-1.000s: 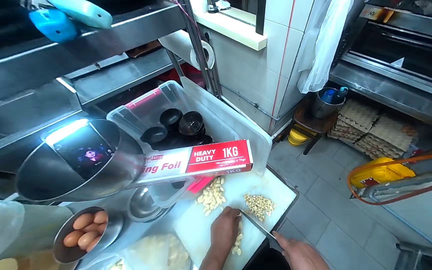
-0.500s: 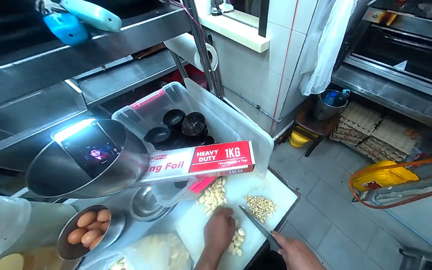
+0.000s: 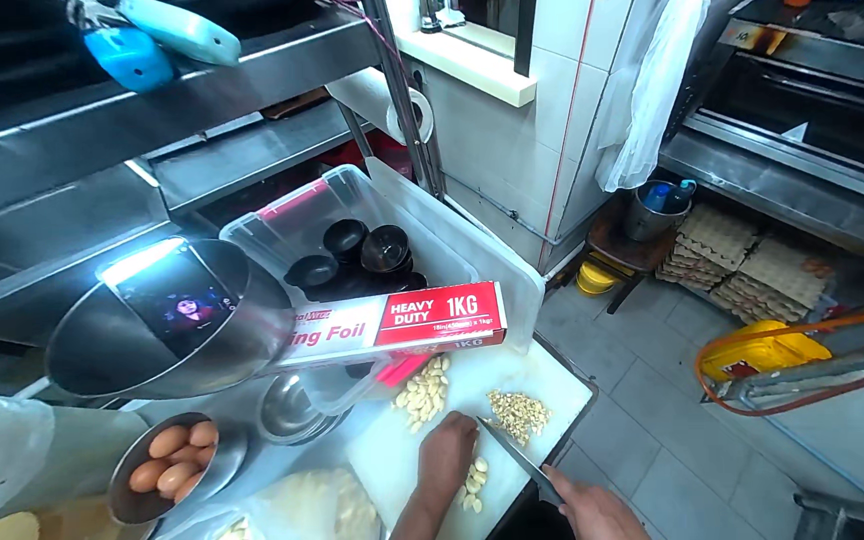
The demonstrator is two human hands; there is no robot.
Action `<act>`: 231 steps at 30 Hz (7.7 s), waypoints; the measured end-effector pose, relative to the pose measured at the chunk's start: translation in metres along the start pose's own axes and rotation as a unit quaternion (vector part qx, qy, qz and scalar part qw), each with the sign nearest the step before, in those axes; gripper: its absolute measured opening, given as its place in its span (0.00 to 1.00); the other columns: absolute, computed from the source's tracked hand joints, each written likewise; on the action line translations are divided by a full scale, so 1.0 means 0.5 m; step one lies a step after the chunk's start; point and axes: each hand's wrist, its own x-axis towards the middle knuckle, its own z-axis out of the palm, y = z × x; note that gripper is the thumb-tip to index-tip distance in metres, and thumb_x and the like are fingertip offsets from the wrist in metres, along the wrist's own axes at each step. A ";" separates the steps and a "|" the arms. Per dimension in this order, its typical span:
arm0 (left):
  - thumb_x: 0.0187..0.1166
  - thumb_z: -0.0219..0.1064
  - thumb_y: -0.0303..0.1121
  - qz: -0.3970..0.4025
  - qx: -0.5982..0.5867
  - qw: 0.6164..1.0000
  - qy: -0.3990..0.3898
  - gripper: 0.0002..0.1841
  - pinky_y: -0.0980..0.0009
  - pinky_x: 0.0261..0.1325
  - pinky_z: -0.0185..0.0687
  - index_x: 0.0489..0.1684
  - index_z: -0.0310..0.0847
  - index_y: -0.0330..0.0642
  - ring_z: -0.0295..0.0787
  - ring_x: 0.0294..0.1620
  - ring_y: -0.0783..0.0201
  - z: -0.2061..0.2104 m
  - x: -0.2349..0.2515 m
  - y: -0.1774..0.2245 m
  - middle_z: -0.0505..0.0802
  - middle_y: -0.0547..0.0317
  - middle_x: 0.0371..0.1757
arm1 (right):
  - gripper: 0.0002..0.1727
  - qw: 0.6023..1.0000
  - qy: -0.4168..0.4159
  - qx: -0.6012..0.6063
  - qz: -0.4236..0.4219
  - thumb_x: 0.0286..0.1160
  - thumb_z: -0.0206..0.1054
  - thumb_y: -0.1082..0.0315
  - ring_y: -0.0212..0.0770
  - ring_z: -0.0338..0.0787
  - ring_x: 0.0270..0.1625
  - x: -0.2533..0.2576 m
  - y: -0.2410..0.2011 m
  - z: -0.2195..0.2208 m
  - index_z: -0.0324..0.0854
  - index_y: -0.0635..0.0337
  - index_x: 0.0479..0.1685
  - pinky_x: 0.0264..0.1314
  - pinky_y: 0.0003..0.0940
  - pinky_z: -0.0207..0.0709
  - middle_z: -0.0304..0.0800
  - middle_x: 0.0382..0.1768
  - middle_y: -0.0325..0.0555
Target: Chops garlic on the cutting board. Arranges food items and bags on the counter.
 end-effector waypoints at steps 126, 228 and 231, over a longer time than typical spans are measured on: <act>0.83 0.60 0.49 0.002 0.012 1.000 -0.018 0.17 0.59 0.67 0.86 0.52 0.91 0.52 0.89 0.63 0.59 0.014 -0.017 -0.015 0.94 0.60 0.53 | 0.30 0.999 -0.007 -0.031 -0.007 0.89 0.53 0.57 0.62 0.94 0.49 -0.010 -0.022 -0.006 0.62 0.34 0.92 0.48 0.65 0.87 0.93 0.51 0.58; 0.72 0.62 0.48 -0.113 -0.013 0.990 -0.082 0.13 0.50 0.51 0.91 0.47 0.91 0.63 0.91 0.57 0.60 -0.021 -0.017 0.028 0.93 0.67 0.51 | 0.30 0.999 -0.012 -0.005 -0.047 0.90 0.55 0.56 0.60 0.95 0.53 0.070 0.008 0.008 0.61 0.34 0.92 0.54 0.65 0.87 0.94 0.53 0.55; 0.73 0.63 0.50 -0.116 -0.009 0.992 -0.043 0.18 0.50 0.57 0.90 0.58 0.91 0.67 0.89 0.64 0.58 -0.048 -0.003 0.015 0.93 0.67 0.58 | 0.31 0.999 -0.009 0.026 -0.038 0.90 0.55 0.55 0.60 0.95 0.52 0.071 0.014 0.002 0.60 0.35 0.92 0.55 0.64 0.86 0.95 0.52 0.55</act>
